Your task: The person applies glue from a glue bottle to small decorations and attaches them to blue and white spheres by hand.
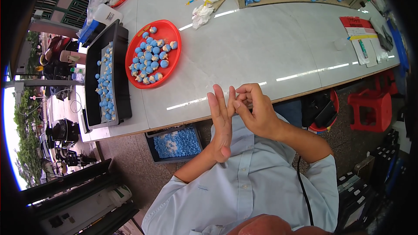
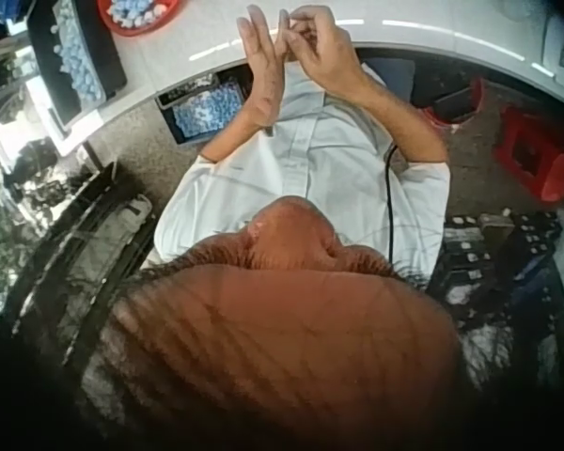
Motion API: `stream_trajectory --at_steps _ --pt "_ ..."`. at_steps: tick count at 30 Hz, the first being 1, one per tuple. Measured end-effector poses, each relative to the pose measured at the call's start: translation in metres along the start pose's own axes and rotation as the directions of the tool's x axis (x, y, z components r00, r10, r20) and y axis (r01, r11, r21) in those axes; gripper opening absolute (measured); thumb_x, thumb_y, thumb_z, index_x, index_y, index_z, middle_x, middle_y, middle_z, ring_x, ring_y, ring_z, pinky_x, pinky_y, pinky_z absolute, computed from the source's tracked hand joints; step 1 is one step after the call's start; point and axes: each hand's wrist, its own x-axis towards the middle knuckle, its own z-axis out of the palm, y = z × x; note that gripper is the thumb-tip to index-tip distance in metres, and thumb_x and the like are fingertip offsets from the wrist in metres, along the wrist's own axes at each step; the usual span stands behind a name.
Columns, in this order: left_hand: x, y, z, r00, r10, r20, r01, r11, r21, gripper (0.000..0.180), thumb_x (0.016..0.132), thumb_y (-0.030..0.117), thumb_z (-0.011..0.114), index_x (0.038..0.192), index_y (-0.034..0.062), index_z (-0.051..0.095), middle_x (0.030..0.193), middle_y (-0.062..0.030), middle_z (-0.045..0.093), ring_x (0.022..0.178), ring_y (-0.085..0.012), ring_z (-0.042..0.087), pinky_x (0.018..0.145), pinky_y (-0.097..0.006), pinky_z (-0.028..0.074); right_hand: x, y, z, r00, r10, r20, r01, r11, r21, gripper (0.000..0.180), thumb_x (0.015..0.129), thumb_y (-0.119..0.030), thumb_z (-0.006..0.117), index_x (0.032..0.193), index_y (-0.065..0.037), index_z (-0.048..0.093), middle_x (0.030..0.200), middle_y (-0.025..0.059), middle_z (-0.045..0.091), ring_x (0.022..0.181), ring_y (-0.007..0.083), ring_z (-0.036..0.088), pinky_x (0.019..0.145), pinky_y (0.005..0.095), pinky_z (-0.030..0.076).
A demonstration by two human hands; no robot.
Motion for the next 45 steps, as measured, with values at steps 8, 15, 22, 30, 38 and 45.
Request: stream_trajectory --at_steps 8,15,22,30,38,45 --pt "-0.002 0.008 0.006 0.999 0.014 -0.042 -0.017 0.998 -0.056 0.127 0.079 0.094 0.039 0.156 0.0207 -0.03 0.165 -0.0074 -0.031 0.154 -0.0448 -0.008 0.122 -0.06 0.001 0.003 -0.001 0.004 0.997 0.059 0.053 -0.059 0.998 0.001 0.026 0.094 0.005 0.055 0.118 0.003 0.044 0.083 0.0115 0.064 0.07 0.0166 0.066 0.06 0.0305 0.049" --pt "0.009 0.022 0.003 0.947 -0.175 -0.268 -0.019 0.805 -0.593 0.11 0.085 0.085 0.043 0.164 0.0236 -0.004 0.171 0.0044 -0.007 0.155 -0.0433 0.002 0.123 -0.057 0.009 -0.004 0.005 0.003 0.991 0.075 -0.108 -0.055 0.983 0.174 0.024 0.092 0.005 0.061 0.113 0.003 0.05 0.09 0.0103 0.065 0.08 0.0159 0.069 0.071 0.0286 0.056" --pt "0.007 0.017 0.01 0.938 -0.17 -0.3 -0.043 0.805 -0.591 0.111 0.086 0.084 0.044 0.164 0.0209 -0.003 0.171 0.0041 -0.007 0.156 -0.0382 0.0 0.125 -0.05 0.011 -0.006 -0.006 0.021 0.964 -0.192 -0.185 0.165 0.975 -0.15 0.024 0.085 0.01 0.067 0.107 0.002 0.06 0.098 0.0139 0.064 0.081 0.0225 0.069 0.071 0.0315 0.06" --pt "0.011 0.019 0.013 0.932 -0.154 -0.328 -0.08 0.795 -0.601 0.113 0.085 0.084 0.047 0.164 0.0208 -0.004 0.171 0.004 -0.006 0.157 -0.0362 0.0 0.125 -0.049 0.01 -0.005 -0.007 0.02 0.966 -0.147 -0.212 0.113 0.98 -0.163 0.025 0.084 0.006 0.072 0.105 0.0 0.061 0.097 0.0116 0.065 0.081 0.0217 0.069 0.072 0.0314 0.059" --pt "0.015 0.021 0.016 0.93 -0.137 -0.342 -0.116 0.771 -0.626 0.112 0.086 0.083 0.048 0.164 0.0197 -0.002 0.171 0.0037 -0.004 0.157 -0.0353 0.0 0.125 -0.051 0.009 -0.007 -0.009 0.021 0.97 -0.051 -0.239 0.041 0.998 -0.046 0.022 0.084 0.005 0.074 0.102 0.0 0.063 0.093 0.0101 0.066 0.082 0.0165 0.066 0.075 0.0295 0.054" --pt "0.018 0.023 0.016 0.93 -0.156 -0.334 -0.095 0.774 -0.626 0.111 0.086 0.082 0.048 0.164 0.0199 -0.001 0.171 0.0039 -0.004 0.157 -0.0349 0.001 0.126 -0.048 0.01 -0.006 -0.008 0.02 0.973 -0.064 -0.224 0.049 0.996 -0.07 0.02 0.085 0.004 0.074 0.1 0.001 0.062 0.093 0.0096 0.065 0.083 0.0169 0.064 0.076 0.029 0.053"
